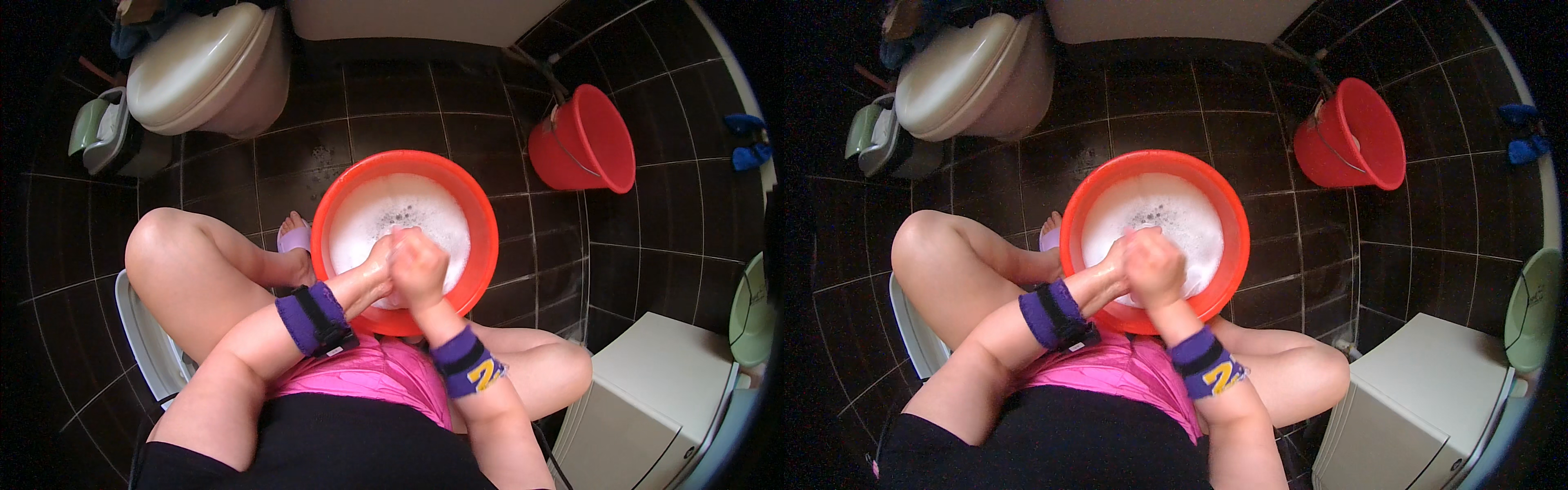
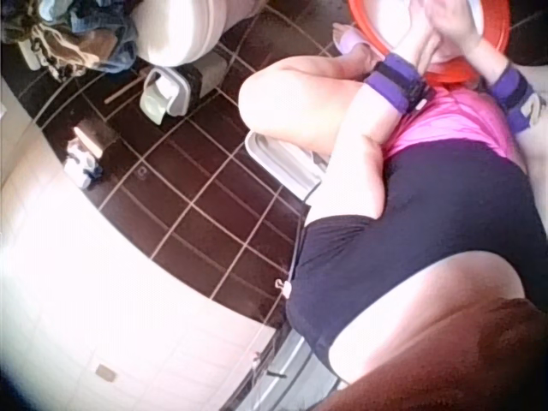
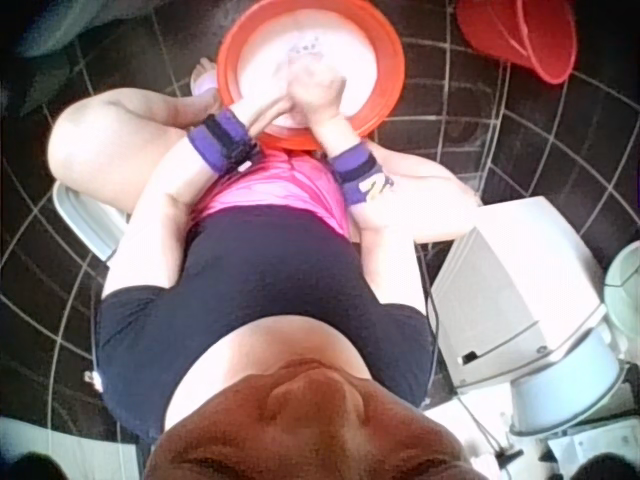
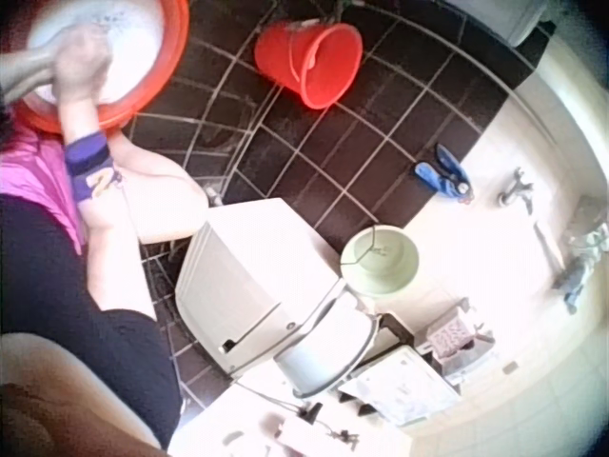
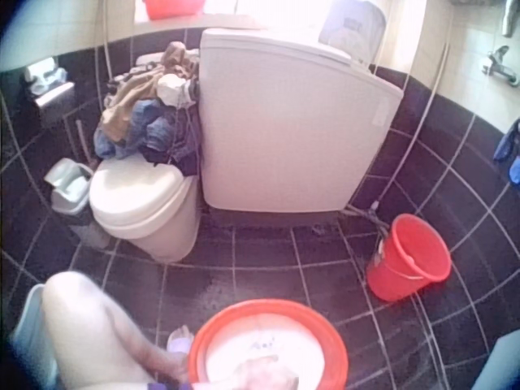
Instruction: The person hand-washes a white cloth in a red bucket filled with soapy water. They scrub and squeeze the cloth with their hands before moving it into a second bucket.
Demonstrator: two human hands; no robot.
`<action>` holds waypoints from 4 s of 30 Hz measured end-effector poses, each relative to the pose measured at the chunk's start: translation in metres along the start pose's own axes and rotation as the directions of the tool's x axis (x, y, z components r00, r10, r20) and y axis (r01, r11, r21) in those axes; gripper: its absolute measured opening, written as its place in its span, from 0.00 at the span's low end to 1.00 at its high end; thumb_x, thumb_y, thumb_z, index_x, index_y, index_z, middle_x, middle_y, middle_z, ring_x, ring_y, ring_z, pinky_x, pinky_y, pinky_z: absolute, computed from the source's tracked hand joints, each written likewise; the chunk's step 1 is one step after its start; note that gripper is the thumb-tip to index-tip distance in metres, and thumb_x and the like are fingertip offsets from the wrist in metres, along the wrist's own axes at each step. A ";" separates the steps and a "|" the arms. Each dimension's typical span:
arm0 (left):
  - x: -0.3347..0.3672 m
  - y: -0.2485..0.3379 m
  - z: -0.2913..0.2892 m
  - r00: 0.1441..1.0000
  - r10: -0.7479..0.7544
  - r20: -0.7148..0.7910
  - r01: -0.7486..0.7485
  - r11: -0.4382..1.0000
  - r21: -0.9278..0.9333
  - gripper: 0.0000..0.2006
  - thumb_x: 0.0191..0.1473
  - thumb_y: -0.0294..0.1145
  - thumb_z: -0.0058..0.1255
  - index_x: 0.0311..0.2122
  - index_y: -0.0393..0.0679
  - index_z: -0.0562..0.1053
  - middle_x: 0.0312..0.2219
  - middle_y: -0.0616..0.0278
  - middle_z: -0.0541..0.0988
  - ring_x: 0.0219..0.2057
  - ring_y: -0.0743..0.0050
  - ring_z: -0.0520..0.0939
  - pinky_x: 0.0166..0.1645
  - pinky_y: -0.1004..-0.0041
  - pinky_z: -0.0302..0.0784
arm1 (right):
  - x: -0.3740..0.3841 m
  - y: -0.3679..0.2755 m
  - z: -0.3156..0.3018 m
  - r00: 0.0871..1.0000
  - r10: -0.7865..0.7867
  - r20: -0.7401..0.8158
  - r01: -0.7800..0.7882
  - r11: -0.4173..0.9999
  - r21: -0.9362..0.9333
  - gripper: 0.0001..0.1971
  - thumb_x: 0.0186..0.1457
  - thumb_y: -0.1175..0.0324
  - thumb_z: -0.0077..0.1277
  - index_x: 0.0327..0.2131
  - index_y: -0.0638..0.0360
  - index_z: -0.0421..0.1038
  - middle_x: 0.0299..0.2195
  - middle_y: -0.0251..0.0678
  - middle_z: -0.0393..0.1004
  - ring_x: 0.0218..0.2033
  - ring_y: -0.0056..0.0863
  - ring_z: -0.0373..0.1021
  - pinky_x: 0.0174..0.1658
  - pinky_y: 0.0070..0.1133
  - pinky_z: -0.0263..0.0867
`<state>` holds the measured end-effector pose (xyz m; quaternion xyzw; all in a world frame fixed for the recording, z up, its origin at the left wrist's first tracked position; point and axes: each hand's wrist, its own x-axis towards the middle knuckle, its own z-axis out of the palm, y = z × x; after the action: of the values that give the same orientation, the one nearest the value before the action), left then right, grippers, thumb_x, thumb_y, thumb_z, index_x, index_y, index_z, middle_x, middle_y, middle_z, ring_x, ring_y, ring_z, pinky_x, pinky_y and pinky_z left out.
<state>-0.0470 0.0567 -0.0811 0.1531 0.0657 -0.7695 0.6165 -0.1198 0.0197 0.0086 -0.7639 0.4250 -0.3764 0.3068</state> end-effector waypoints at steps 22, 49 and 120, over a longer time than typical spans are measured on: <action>0.000 0.001 0.078 0.933 -0.097 -0.348 0.172 0.966 0.193 0.13 0.58 0.40 0.41 0.39 0.42 0.72 0.27 0.64 0.75 0.31 0.78 0.75 0.37 0.79 0.71 | 0.029 0.030 -0.027 0.898 0.429 0.103 -0.399 0.889 -0.223 0.06 0.40 0.68 0.57 0.20 0.56 0.69 0.22 0.43 0.70 0.25 0.34 0.70 0.30 0.26 0.66; 0.013 0.037 0.049 0.913 0.166 -0.372 0.008 0.906 0.424 0.14 0.54 0.43 0.49 0.34 0.41 0.67 0.29 0.59 0.73 0.29 0.71 0.76 0.34 0.73 0.73 | 0.028 0.081 -0.057 0.687 0.670 0.282 -0.661 0.415 0.625 0.20 0.60 0.54 0.41 0.37 0.64 0.68 0.37 0.36 0.73 0.38 0.21 0.69 0.40 0.18 0.64; -0.007 0.033 0.084 0.892 0.048 -0.450 0.202 0.848 0.490 0.19 0.58 0.48 0.42 0.35 0.39 0.72 0.26 0.63 0.76 0.27 0.74 0.75 0.34 0.73 0.72 | 0.011 0.063 -0.042 0.883 0.469 0.001 -0.468 0.882 -0.061 0.18 0.56 0.58 0.49 0.19 0.62 0.67 0.14 0.39 0.66 0.16 0.28 0.61 0.24 0.23 0.59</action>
<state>-0.0271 0.0310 0.0037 0.4845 -0.0006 -0.7266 0.4872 -0.1778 -0.0245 -0.0157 -0.6504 0.6055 -0.2724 0.3691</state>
